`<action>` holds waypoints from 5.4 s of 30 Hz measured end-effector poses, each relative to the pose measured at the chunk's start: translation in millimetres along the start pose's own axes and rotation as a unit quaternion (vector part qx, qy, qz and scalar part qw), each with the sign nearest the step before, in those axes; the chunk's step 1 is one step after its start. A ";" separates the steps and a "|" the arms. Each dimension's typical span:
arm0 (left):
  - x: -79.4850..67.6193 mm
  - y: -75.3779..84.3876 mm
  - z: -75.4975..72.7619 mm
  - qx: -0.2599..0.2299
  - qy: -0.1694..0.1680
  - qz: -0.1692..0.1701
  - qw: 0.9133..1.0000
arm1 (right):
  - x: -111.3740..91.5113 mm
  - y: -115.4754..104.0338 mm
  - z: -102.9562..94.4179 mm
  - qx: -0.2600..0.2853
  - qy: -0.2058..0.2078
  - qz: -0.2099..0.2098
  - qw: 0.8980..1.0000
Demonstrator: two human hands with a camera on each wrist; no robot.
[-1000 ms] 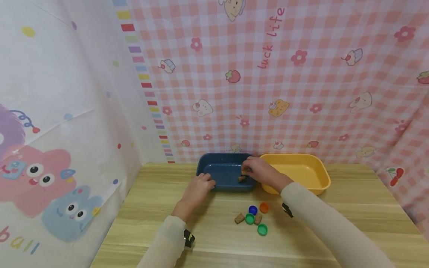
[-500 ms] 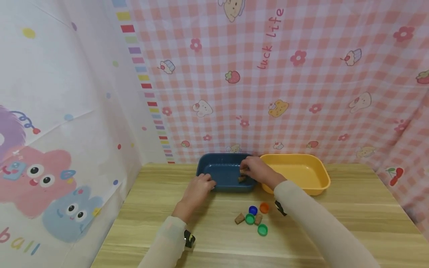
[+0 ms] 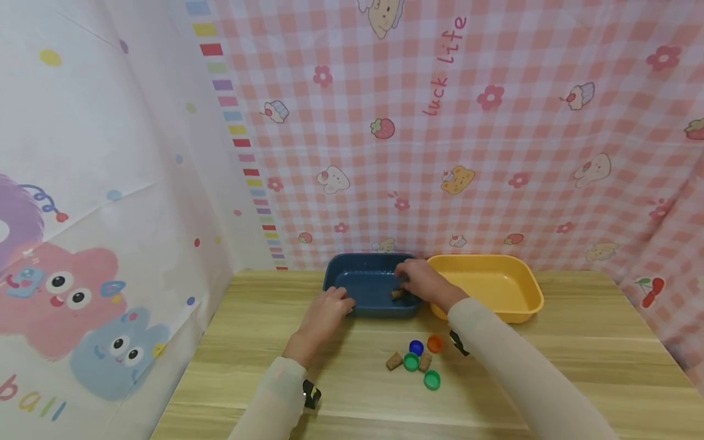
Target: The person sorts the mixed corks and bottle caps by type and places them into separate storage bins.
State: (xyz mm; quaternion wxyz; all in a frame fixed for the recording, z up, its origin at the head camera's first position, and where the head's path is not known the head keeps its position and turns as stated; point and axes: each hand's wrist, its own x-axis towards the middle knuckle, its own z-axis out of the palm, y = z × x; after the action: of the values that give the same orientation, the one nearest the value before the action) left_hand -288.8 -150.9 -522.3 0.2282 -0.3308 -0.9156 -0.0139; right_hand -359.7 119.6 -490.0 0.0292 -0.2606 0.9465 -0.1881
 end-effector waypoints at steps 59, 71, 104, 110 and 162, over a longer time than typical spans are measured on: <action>0.4 0.1 0.2 0.002 -0.003 0.000 1.000 | -146.9 -2.5 15.3 0.092 0.050 -0.064 0.992; 4.0 0.2 -3.0 -0.004 0.001 0.002 1.000 | -144.8 12.6 31.8 0.050 0.017 -0.046 0.998; 1.4 1.1 -2.4 -0.007 0.007 0.001 1.000 | -131.4 10.2 41.0 0.055 0.007 -0.019 0.998; 1.4 0.7 -1.6 0.003 0.003 0.001 1.000 | -130.1 9.8 40.3 0.058 0.005 -0.018 0.998; 2.2 1.3 -2.0 0.004 -0.005 0.003 1.000 | -135.6 52.0 -58.1 0.023 0.091 0.017 0.995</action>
State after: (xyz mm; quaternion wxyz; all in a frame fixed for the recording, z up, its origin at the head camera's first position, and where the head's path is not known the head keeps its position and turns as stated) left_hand -288.6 -148.9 -519.7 0.2252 -0.3331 -0.9156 -0.0077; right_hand -276.7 249.0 -461.3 -0.0479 -0.2255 0.9450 -0.2318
